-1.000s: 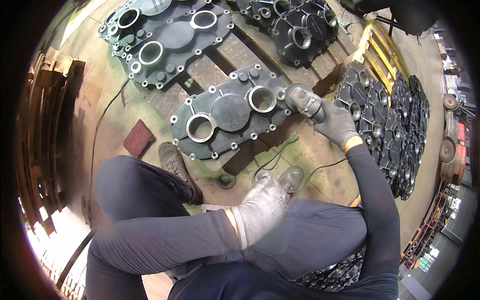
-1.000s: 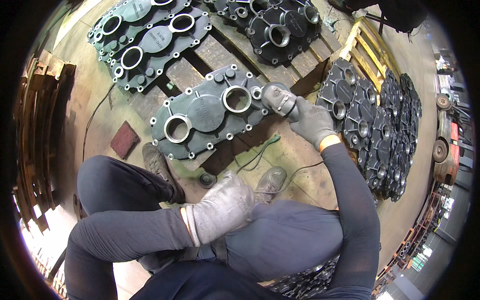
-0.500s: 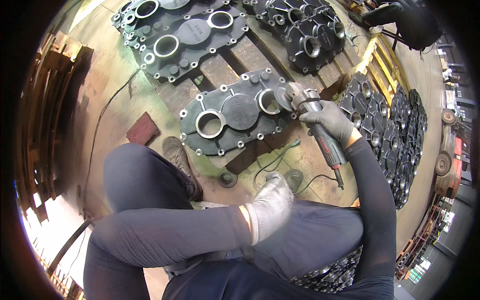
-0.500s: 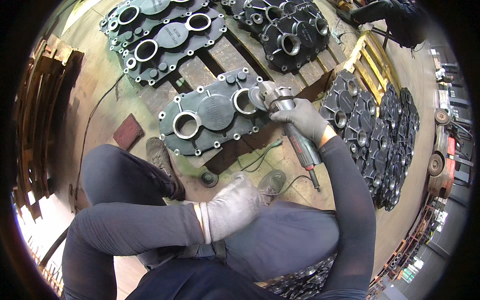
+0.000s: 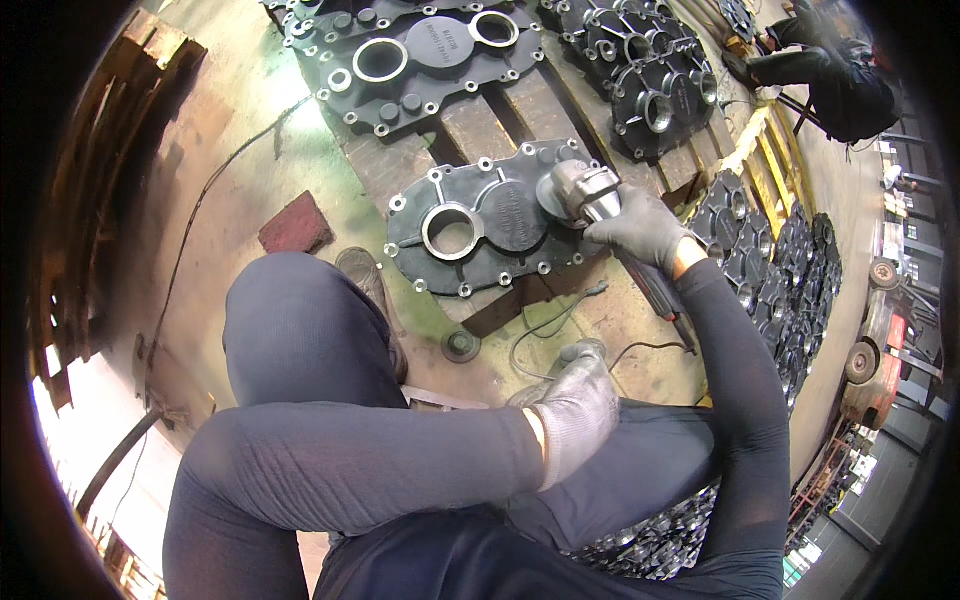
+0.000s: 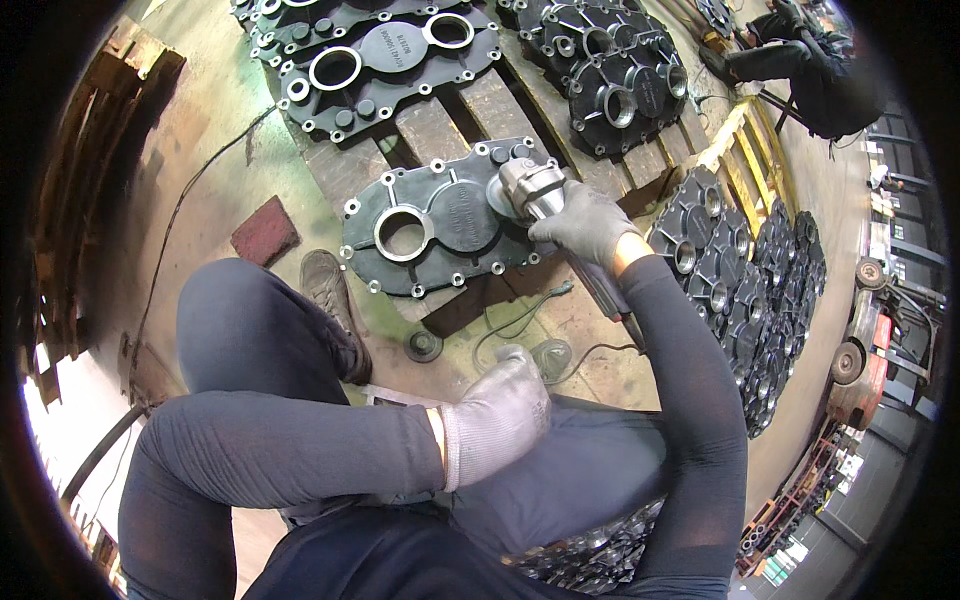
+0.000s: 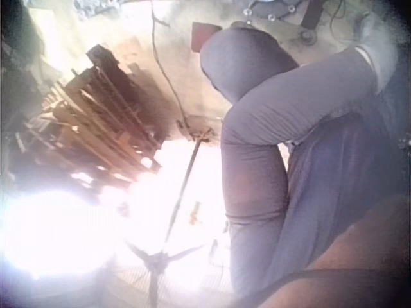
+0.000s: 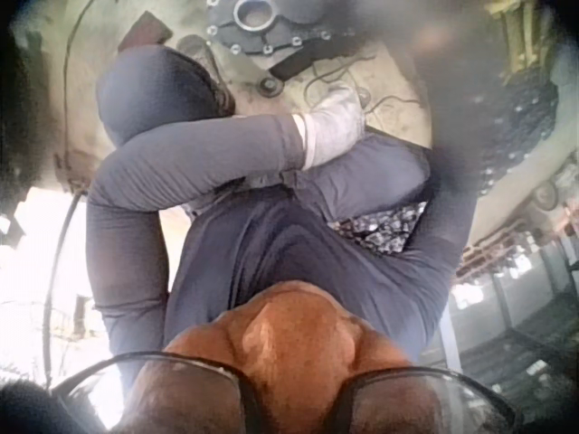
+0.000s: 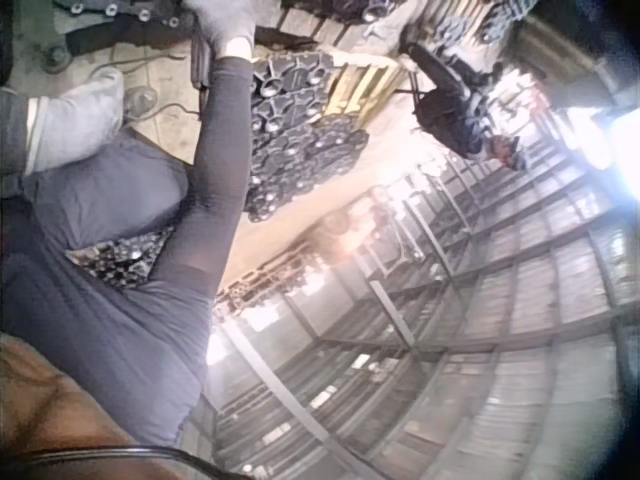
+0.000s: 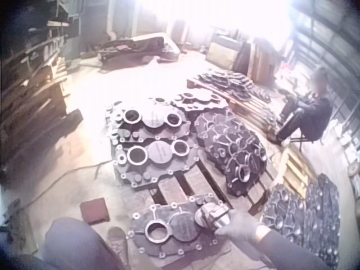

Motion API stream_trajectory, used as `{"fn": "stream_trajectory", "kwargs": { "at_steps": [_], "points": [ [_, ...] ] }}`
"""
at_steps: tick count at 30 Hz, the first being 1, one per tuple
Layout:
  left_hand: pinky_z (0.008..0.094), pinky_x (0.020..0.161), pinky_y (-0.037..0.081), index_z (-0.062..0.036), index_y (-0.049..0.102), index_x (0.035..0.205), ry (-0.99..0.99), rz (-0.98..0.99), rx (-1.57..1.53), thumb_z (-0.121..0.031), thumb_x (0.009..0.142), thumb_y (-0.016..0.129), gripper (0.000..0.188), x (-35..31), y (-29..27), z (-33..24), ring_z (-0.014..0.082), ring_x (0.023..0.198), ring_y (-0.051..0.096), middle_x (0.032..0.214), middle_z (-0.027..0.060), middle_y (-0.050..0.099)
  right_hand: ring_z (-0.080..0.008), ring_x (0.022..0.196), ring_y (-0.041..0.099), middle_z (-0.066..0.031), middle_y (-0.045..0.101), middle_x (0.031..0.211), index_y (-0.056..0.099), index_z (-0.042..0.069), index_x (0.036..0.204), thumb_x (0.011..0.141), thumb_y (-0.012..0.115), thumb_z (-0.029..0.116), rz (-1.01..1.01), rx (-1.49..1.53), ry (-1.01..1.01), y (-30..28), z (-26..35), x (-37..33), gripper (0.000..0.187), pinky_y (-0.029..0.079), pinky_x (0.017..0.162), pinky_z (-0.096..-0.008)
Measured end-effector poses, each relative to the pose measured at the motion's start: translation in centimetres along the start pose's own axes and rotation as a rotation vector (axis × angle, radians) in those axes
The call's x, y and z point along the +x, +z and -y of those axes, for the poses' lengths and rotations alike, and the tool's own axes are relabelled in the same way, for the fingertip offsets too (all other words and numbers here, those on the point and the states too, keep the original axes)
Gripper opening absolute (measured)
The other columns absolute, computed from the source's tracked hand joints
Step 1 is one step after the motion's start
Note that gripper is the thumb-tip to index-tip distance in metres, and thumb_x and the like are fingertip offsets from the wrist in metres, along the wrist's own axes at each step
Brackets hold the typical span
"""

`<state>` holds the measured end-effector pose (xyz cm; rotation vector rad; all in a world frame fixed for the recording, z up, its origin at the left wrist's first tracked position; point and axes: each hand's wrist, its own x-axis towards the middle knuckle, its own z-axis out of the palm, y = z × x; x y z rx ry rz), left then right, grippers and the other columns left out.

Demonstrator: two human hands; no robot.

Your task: The person sits on the floor and uses an angle grinder to smooth the edges of metal engine parts. They handle each part one at a time, grinding the edges and then placing the finished part on a wooden pallet.

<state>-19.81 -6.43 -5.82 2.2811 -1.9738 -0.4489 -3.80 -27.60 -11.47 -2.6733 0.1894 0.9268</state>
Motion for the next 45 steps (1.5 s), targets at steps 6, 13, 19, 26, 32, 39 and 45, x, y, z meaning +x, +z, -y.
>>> {"fn": "stream_trajectory", "kwargs": {
  "at_steps": [6,13,19,26,32,39,45],
  "points": [
    [0.0516,0.081,0.049,-0.0104,0.084,0.099,-0.016,-0.023,0.011,-0.018,0.089,0.067,0.021,-0.5,-0.2,-0.2,0.0286,0.082,0.071,0.087,0.0084,0.076,-0.0443,0.111,0.075,-0.0301,0.077,0.116,0.068,-0.002,0.125,0.079,0.079,0.038,0.01,-0.364,-0.046,0.4,1.9,-3.4,0.062,0.057,0.101,-0.0486],
    [0.0531,0.081,0.049,-0.012,0.085,0.1,0.014,0.006,0.041,-0.019,0.089,0.068,0.021,-0.9,-0.3,-0.3,0.0283,0.083,0.072,0.088,0.0072,0.077,-0.0428,0.098,0.076,-0.0228,0.075,0.103,0.058,0.004,0.12,0.082,0.081,0.027,-0.103,-0.562,-0.252,2.5,-1.8,-6.4,0.049,0.06,0.087,-0.0523],
    [0.0511,0.08,0.048,-0.0126,0.085,0.098,0.028,0.084,0.01,-0.019,0.089,0.068,0.02,-0.3,-0.6,-0.5,0.0274,0.081,0.07,0.087,0.0064,0.076,-0.0427,0.098,0.076,-0.0227,0.075,0.104,0.058,0.004,0.12,0.083,0.079,0.026,-0.136,-0.542,-0.176,2.9,-6.7,-7.5,0.048,0.06,0.087,-0.0517],
    [0.065,0.085,0.049,-0.0082,0.08,0.125,0.054,0.225,-0.006,-0.02,0.098,0.062,0.035,0.8,0.1,-1.1,0.0362,0.098,0.073,0.11,0.0144,0.079,-0.0421,0.107,0.076,-0.0288,0.077,0.115,0.066,-0.004,0.126,0.078,0.082,0.044,-0.164,-0.102,0.061,0.4,-7.5,-5.7,0.069,0.058,0.099,-0.0462],
    [0.064,0.086,0.049,-0.0097,0.08,0.125,0.069,0.185,0.004,-0.02,0.098,0.063,0.034,1.0,0.0,-0.4,0.0354,0.1,0.074,0.112,0.0139,0.079,-0.0249,0.085,0.077,-0.0181,0.077,0.099,0.071,-0.009,0.116,0.079,0.089,0.037,-0.07,0.425,-0.009,-0.4,-6.7,-1.7,0.062,0.061,0.078,-0.038],
    [0.0464,0.072,0.046,-0.0135,0.083,0.098,0.035,0.085,-0.019,-0.02,0.089,0.07,0.017,0.3,0.2,0.4,0.0245,0.078,0.07,0.083,0.0023,0.073,-0.0197,0.07,0.075,-0.0126,0.076,0.088,0.073,-0.005,0.114,0.087,0.089,0.033,0.091,0.787,0.145,1.6,-6.4,-0.8,0.049,0.065,0.065,-0.0344],
    [0.0469,0.069,0.046,-0.0139,0.083,0.097,0.024,0.046,0.037,-0.021,0.087,0.07,0.018,-1.5,-0.6,0.4,0.0247,0.074,0.069,0.08,0.0014,0.073,-0.0244,0.07,0.077,-0.0141,0.074,0.093,0.067,-0.009,0.122,0.089,0.088,0.033,0.025,1.058,0.225,5.8,-7.3,-3.4,0.057,0.066,0.065,-0.0335]
  ]
}}
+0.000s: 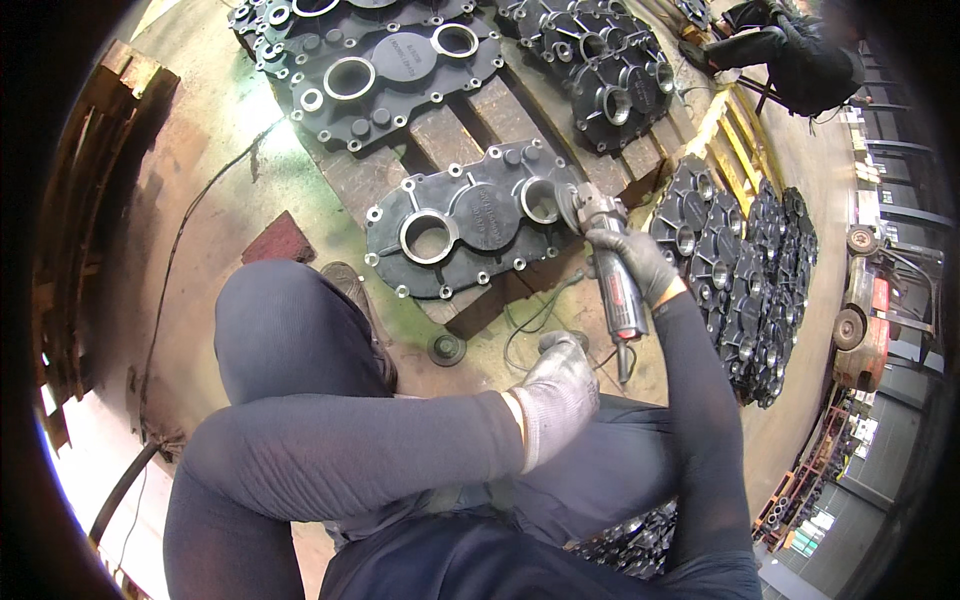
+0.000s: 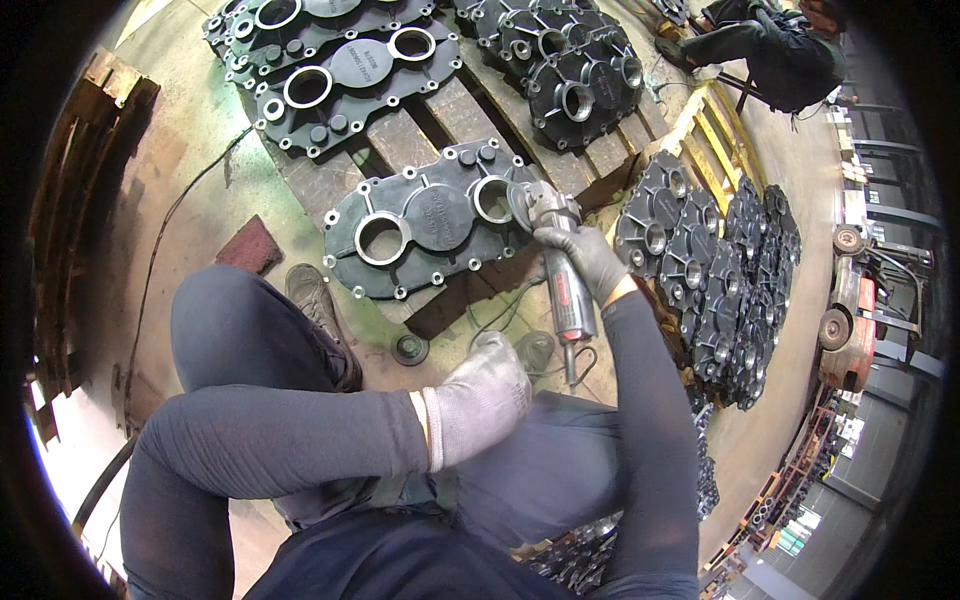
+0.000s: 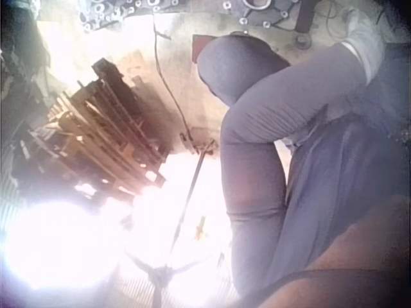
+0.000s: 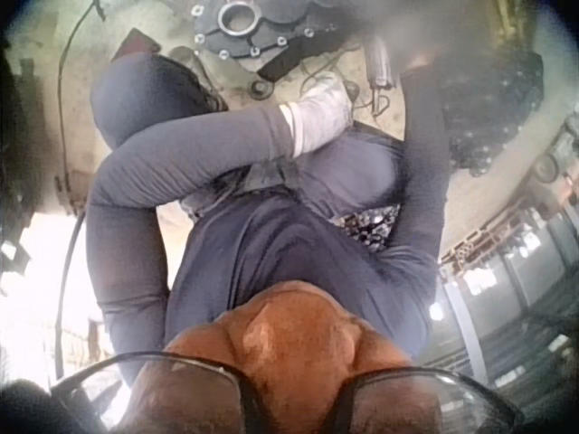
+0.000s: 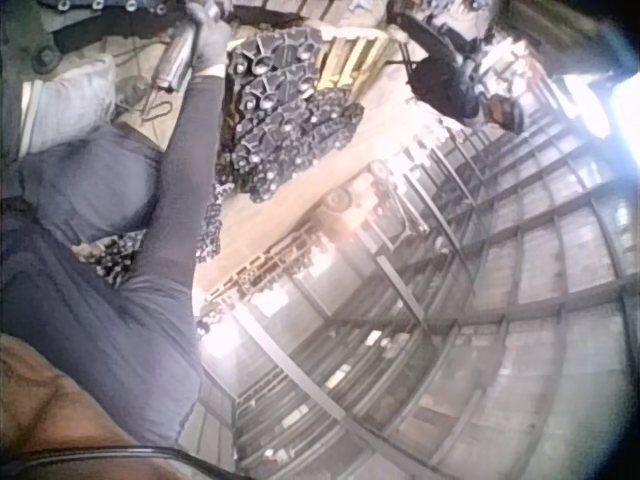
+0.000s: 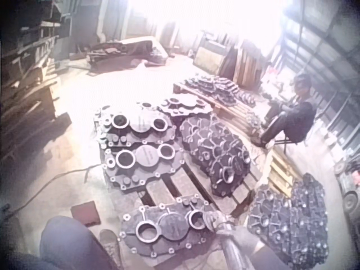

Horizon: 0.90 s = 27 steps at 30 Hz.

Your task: The person sits on the floor and uses an angle grinder to smooth the edges of metal engine parts. They handle each part one at a time, grinding the edges and then placing the finished part on a wooden pallet.

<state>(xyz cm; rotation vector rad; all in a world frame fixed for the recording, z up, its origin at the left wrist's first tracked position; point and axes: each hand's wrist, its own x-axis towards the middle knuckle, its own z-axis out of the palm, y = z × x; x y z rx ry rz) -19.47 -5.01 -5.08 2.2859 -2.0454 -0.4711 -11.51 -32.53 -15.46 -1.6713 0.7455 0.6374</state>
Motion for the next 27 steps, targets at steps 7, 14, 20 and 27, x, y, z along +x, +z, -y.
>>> {"fn": "stream_trajectory", "kwargs": {
  "at_steps": [7,14,20,27],
  "points": [
    [0.0511,0.067,0.05,-0.0055,0.08,0.1,-0.043,-0.199,0.0,-0.019,0.089,0.067,0.022,0.0,1.9,-1.3,0.0282,0.076,0.071,0.084,0.0104,0.073,-0.0274,0.079,0.079,-0.0171,0.073,0.096,0.058,-0.007,0.128,0.088,0.089,0.033,-0.053,0.316,-0.041,5.4,-4.6,-4.6,0.064,0.07,0.073,-0.0368],
    [0.0449,0.059,0.05,-0.0081,0.075,0.087,0.03,-0.26,-0.178,-0.021,0.087,0.069,0.014,-1.1,3.2,-0.1,0.0238,0.065,0.067,0.075,0.0087,0.068,-0.0298,0.076,0.078,-0.0178,0.075,0.096,0.059,-0.004,0.127,0.093,0.084,0.018,-0.038,0.584,0.011,12.0,-5.9,-7.0,0.047,0.067,0.069,-0.0406],
    [0.0465,0.06,0.047,-0.0037,0.079,0.09,0.024,-0.118,-0.092,-0.017,0.084,0.07,0.018,-2.0,1.2,-0.6,0.0276,0.066,0.068,0.077,0.0115,0.071,-0.0249,0.072,0.076,-0.0143,0.075,0.095,0.063,-0.002,0.122,0.094,0.085,0.017,-0.162,0.312,-0.117,10.1,-5.0,-8.5,0.041,0.065,0.064,-0.0363],
    [0.0616,0.061,0.053,-0.0083,0.084,0.114,0.007,-0.009,-0.132,-0.024,0.087,0.071,0.034,-3.2,1.4,-0.8,0.0369,0.079,0.074,0.097,0.0153,0.079,-0.016,0.076,0.071,-0.0089,0.076,0.097,0.069,-0.003,0.118,0.088,0.087,0.022,-0.277,-0.384,-0.33,10.5,-1.3,-6.3,0.043,0.058,0.072,-0.0336]
  ]
}}
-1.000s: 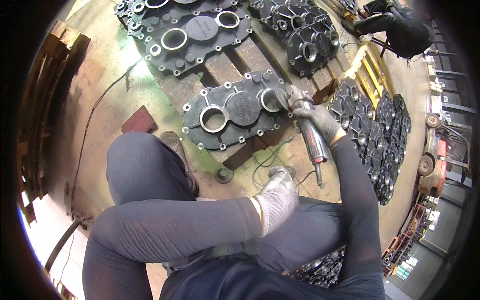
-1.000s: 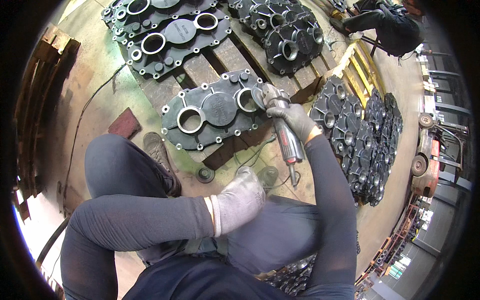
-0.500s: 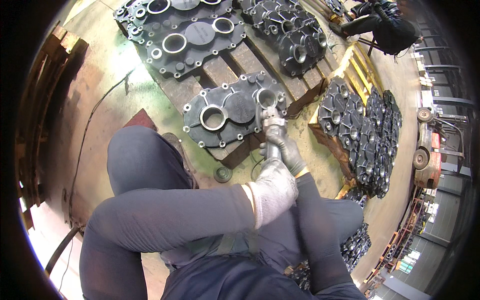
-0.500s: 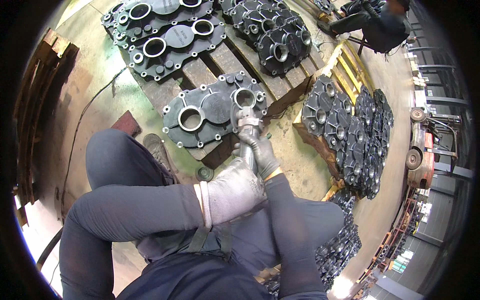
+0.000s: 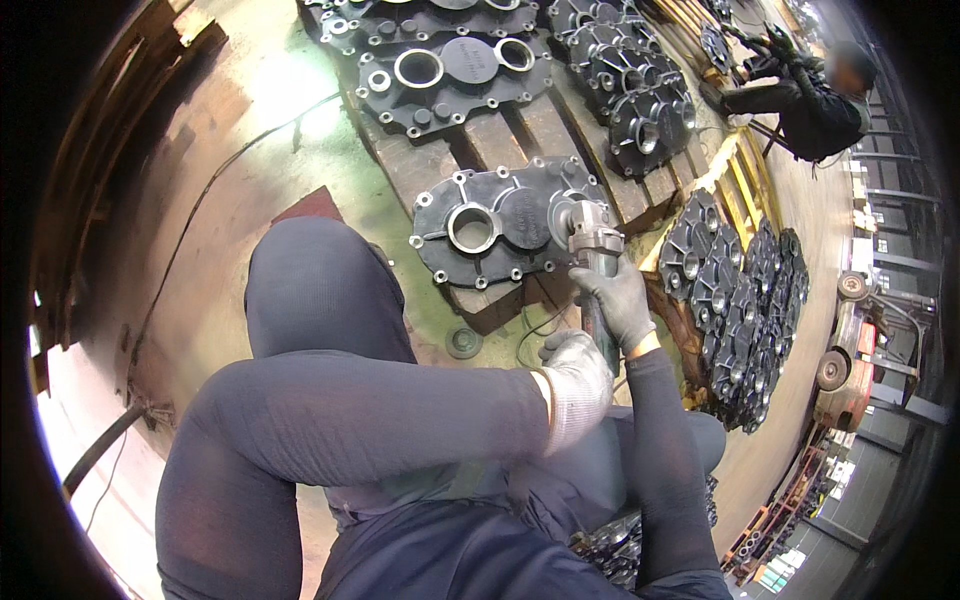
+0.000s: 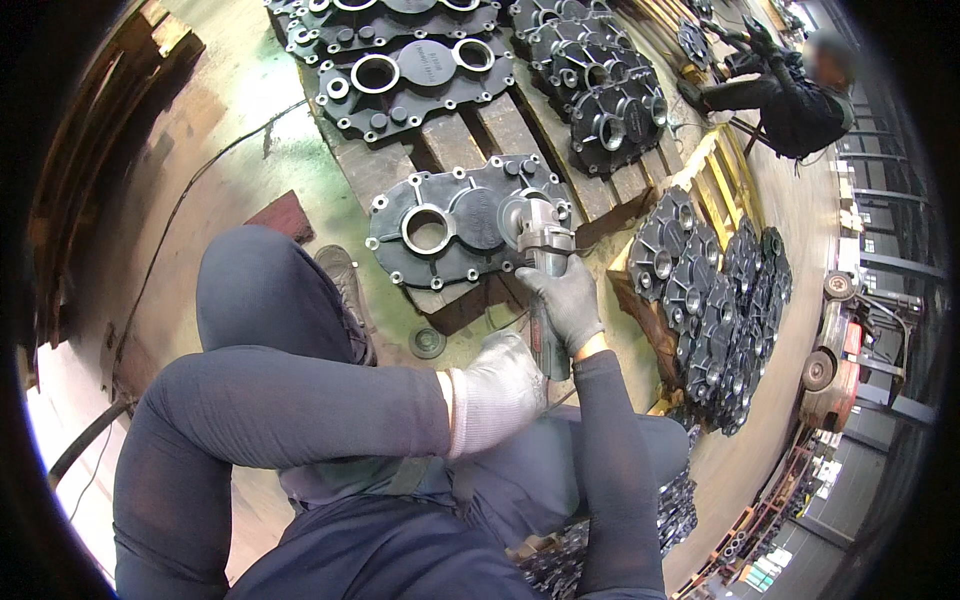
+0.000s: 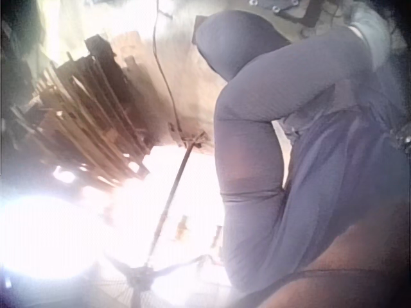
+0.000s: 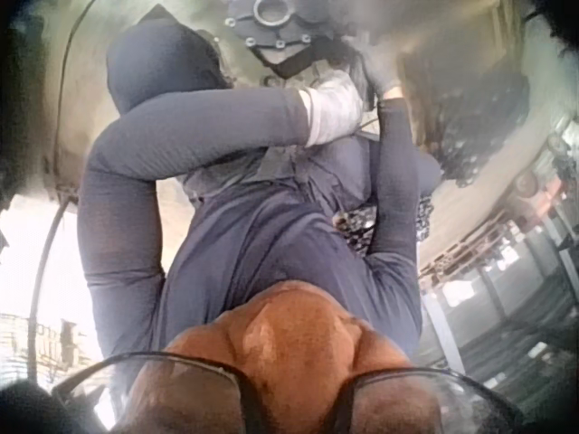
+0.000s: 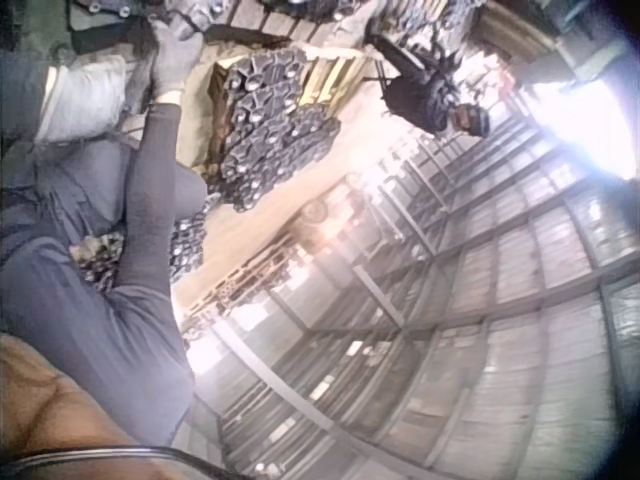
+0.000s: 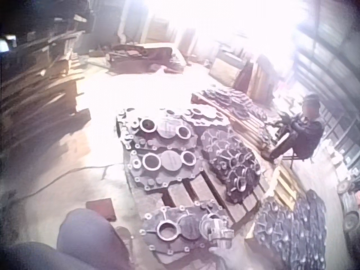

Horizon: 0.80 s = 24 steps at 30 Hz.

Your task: The person sits on the floor and uses an angle grinder to smooth the edges of metal engine parts. They handle each part one at a time, grinding the edges and then placing the finished part on a wooden pallet.

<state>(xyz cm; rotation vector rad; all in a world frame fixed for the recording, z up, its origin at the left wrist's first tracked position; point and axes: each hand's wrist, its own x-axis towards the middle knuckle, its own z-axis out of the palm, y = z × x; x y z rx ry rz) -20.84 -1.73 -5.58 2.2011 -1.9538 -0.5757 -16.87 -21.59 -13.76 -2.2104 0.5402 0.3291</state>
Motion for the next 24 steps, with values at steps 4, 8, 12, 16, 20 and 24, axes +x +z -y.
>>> {"fn": "stream_trajectory", "kwargs": {
  "at_steps": [4,8,12,16,20,24],
  "points": [
    [0.0616,0.067,0.055,-0.0062,0.083,0.114,0.038,0.161,0.01,-0.027,0.086,0.072,0.036,-0.1,-1.3,0.4,0.0388,0.081,0.075,0.098,0.0172,0.079,-0.0172,0.08,0.072,-0.0114,0.077,0.098,0.069,-0.004,0.118,0.084,0.09,0.027,0.026,-0.097,-0.041,0.7,1.3,0.7,0.051,0.059,0.075,-0.0348],
    [0.0584,0.069,0.055,-0.0067,0.085,0.102,0.05,0.167,-0.033,-0.024,0.08,0.073,0.03,0.1,-1.4,-0.4,0.0338,0.081,0.075,0.09,0.0136,0.078,-0.0245,0.094,0.075,-0.0174,0.078,0.106,0.069,-0.005,0.124,0.081,0.09,0.034,0.099,-0.196,-0.069,1.5,3.3,1.3,0.062,0.059,0.087,-0.0373],
    [0.0603,0.072,0.055,-0.0077,0.085,0.107,0.006,0.137,-0.031,-0.027,0.084,0.071,0.033,-2.2,-1.2,-0.2,0.0357,0.084,0.075,0.094,0.013,0.079,-0.0251,0.096,0.075,-0.0183,0.078,0.108,0.07,-0.007,0.122,0.081,0.09,0.035,0.248,-0.096,-0.09,4.5,7.3,1.8,0.062,0.058,0.09,-0.038],
    [0.0595,0.07,0.055,-0.0074,0.085,0.105,0.033,0.069,-0.018,-0.029,0.086,0.068,0.034,-2.3,-1.6,-0.1,0.0359,0.083,0.075,0.093,0.014,0.079,-0.0172,0.087,0.073,-0.0121,0.078,0.102,0.07,-0.006,0.121,0.086,0.088,0.029,0.36,0.047,0.014,4.2,6.9,2.5,0.052,0.059,0.08,-0.0335],
    [0.0584,0.068,0.056,-0.008,0.085,0.103,-0.046,0.07,0.035,-0.03,0.086,0.067,0.033,-3.3,-1.1,0.2,0.0349,0.081,0.075,0.091,0.0141,0.079,-0.017,0.076,0.072,-0.0101,0.078,0.097,0.072,-0.005,0.12,0.088,0.087,0.029,0.439,0.058,0.031,6.9,8.3,4.3,0.049,0.059,0.069,-0.0324],
    [0.058,0.067,0.055,-0.0083,0.085,0.101,-0.056,0.06,0.013,-0.03,0.086,0.068,0.032,-3.4,-1.4,0.4,0.0347,0.077,0.073,0.088,0.0137,0.079,-0.017,0.078,0.072,-0.0114,0.078,0.101,0.073,-0.004,0.121,0.09,0.087,0.027,0.431,0.072,0.092,7.0,8.7,4.4,0.046,0.059,0.071,-0.0324]
  ]
}}
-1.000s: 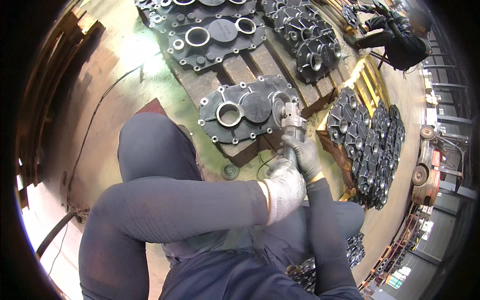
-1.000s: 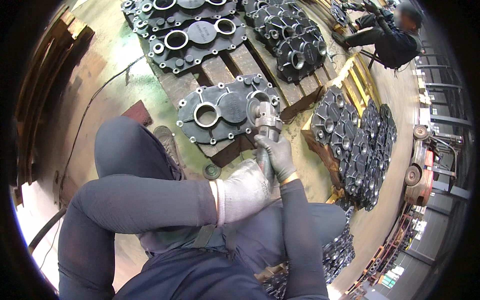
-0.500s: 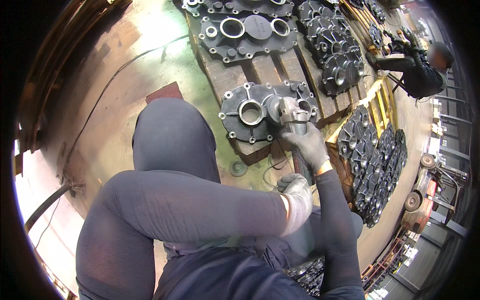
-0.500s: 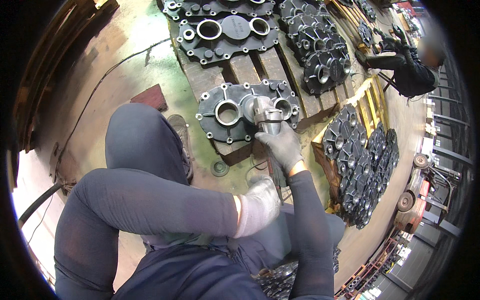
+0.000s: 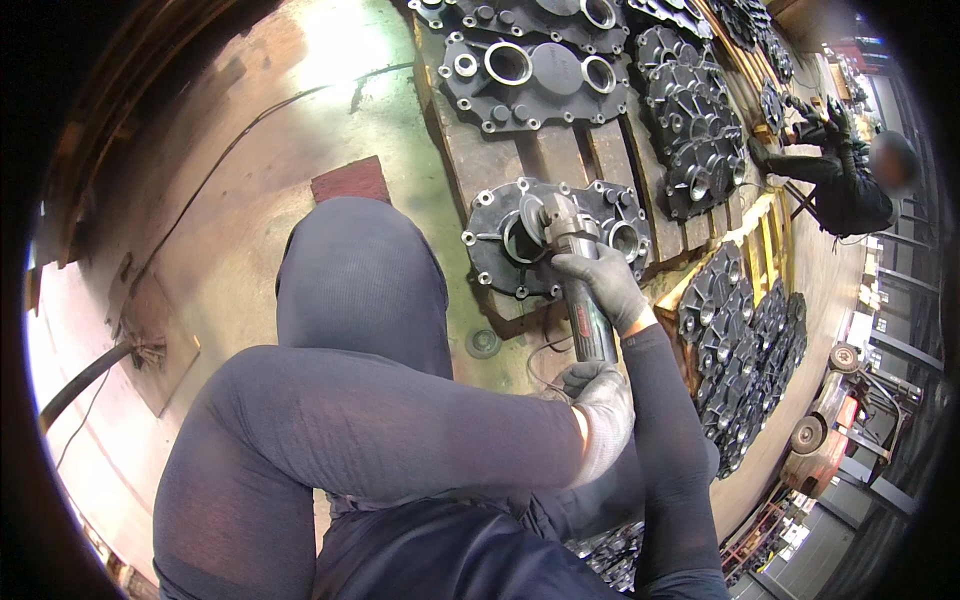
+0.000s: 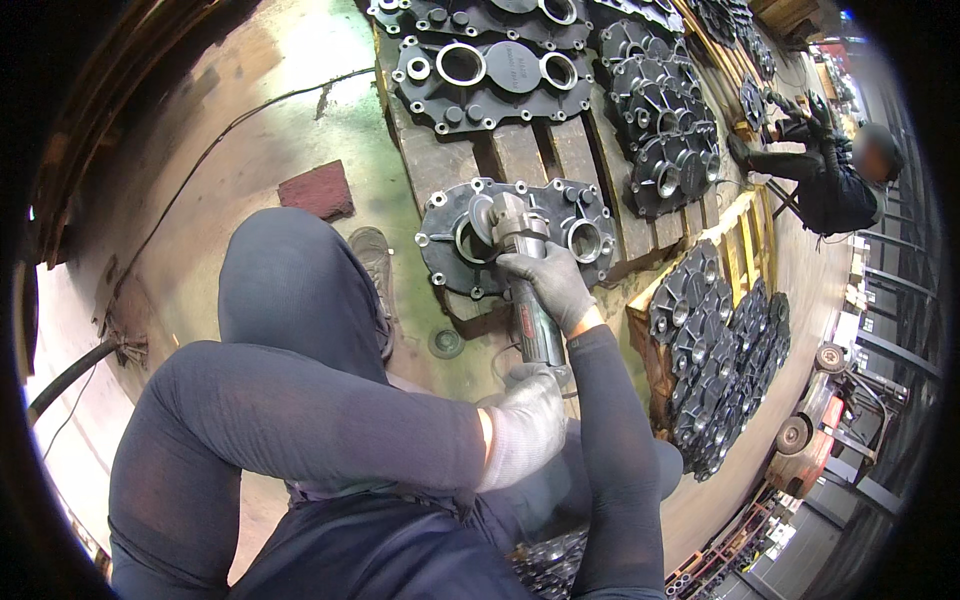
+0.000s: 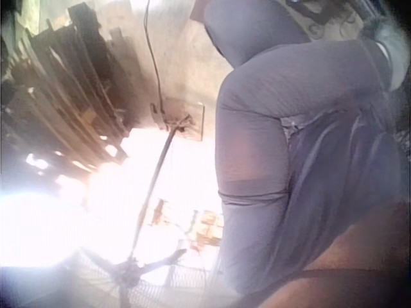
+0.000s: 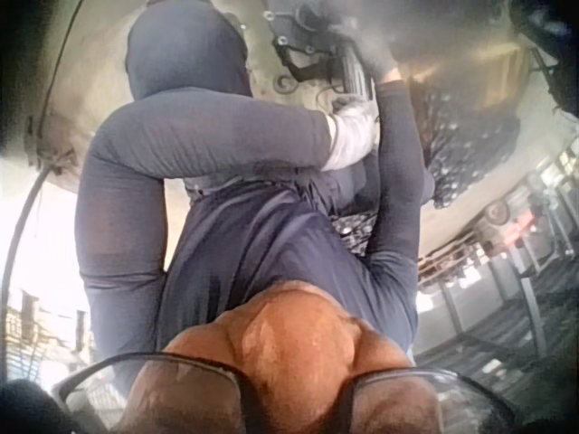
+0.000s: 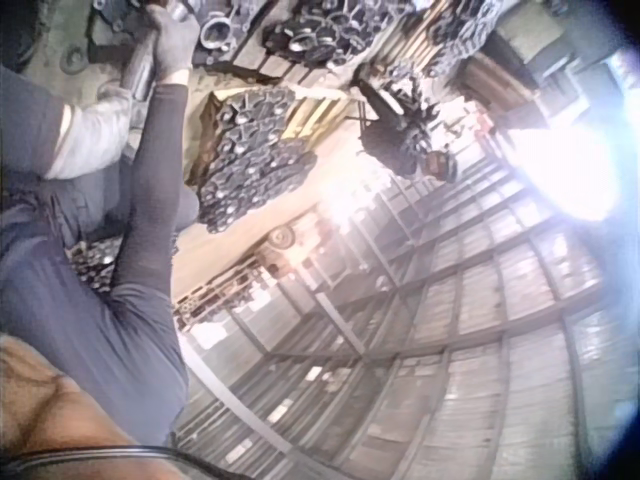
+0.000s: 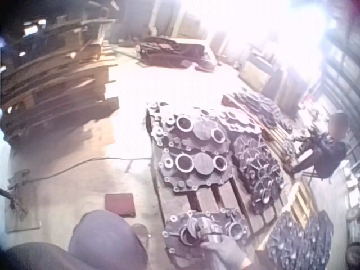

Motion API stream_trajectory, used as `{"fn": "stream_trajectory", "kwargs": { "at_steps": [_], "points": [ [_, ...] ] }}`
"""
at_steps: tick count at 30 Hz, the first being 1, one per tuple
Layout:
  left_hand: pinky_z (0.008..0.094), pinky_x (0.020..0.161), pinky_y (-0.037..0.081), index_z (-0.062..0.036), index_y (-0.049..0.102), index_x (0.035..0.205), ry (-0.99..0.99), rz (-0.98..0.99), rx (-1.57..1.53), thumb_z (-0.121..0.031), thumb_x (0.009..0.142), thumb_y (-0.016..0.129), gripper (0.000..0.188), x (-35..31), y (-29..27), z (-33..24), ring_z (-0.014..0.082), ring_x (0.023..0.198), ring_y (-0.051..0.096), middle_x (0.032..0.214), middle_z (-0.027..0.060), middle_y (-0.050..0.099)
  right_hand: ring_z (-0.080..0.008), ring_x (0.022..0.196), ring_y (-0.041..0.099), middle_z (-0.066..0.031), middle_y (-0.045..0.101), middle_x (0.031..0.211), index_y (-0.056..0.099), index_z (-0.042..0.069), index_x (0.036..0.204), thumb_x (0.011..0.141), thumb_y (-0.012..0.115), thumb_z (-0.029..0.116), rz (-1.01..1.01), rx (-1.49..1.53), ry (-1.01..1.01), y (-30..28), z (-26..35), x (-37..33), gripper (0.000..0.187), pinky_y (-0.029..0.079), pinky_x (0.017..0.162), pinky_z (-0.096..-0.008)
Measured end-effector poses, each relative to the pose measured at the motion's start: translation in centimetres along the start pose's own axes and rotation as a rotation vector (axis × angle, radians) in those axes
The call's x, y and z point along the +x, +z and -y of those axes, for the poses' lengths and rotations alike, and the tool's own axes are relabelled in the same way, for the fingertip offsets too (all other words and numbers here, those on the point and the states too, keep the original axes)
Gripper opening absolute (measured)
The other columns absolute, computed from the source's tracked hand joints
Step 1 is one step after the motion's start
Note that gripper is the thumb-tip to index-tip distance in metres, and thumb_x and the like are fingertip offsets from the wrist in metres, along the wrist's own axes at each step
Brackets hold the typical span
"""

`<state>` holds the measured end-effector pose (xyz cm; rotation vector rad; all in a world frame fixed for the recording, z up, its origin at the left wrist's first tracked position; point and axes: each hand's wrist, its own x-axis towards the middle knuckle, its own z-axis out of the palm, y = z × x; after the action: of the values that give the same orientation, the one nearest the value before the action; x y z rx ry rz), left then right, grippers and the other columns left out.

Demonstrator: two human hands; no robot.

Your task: The person sits on the floor and uses an angle grinder to smooth the edges of metal engine parts. They handle each part one at a time, grinding the edges and then placing the finished part on a wooden pallet.

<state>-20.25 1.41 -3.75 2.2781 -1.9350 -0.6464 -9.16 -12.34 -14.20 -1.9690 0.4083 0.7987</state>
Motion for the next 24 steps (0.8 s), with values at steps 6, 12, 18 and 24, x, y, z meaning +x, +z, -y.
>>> {"fn": "stream_trajectory", "kwargs": {
  "at_steps": [6,12,18,24],
  "points": [
    [0.0588,0.066,0.055,-0.0077,0.085,0.1,-0.061,-0.056,0.127,-0.029,0.084,0.068,0.032,0.7,1.5,-0.7,0.0362,0.076,0.072,0.087,0.0161,0.078,-0.0167,0.073,0.074,-0.0113,0.078,0.094,0.07,-0.005,0.119,0.089,0.088,0.023,0.013,0.071,-0.002,0.8,0.3,1.2,0.045,0.06,0.065,-0.032],
    [0.0541,0.061,0.058,-0.0047,0.084,0.099,-0.007,0.02,0.018,-0.026,0.081,0.073,0.03,0.4,0.0,0.4,0.0328,0.071,0.074,0.084,0.0153,0.078,-0.0198,0.09,0.076,-0.0147,0.078,0.107,0.07,-0.007,0.122,0.083,0.091,0.04,0.047,-0.209,-0.077,1.3,0.7,2.8,0.064,0.062,0.08,-0.0362],
    [0.0536,0.065,0.058,-0.004,0.083,0.102,-0.074,0.054,0.022,-0.029,0.081,0.073,0.034,1.2,1.1,0.6,0.0345,0.076,0.076,0.088,0.0171,0.079,-0.042,0.115,0.075,-0.0299,0.076,0.12,0.066,-0.006,0.135,0.075,0.089,0.048,0.074,-0.627,-0.13,2.9,2.4,1.9,0.084,0.056,0.104,-0.0448],
    [0.0587,0.07,0.057,-0.0081,0.083,0.11,-0.07,0.032,0.005,-0.028,0.084,0.071,0.034,0.1,0.8,0.3,0.0369,0.087,0.073,0.104,0.0161,0.077,-0.0471,0.114,0.073,-0.0328,0.075,0.117,0.065,-0.003,0.132,0.078,0.084,0.047,0.212,-0.923,-0.197,3.5,2.1,-1.5,0.076,0.056,0.102,-0.0509]
  ]
}}
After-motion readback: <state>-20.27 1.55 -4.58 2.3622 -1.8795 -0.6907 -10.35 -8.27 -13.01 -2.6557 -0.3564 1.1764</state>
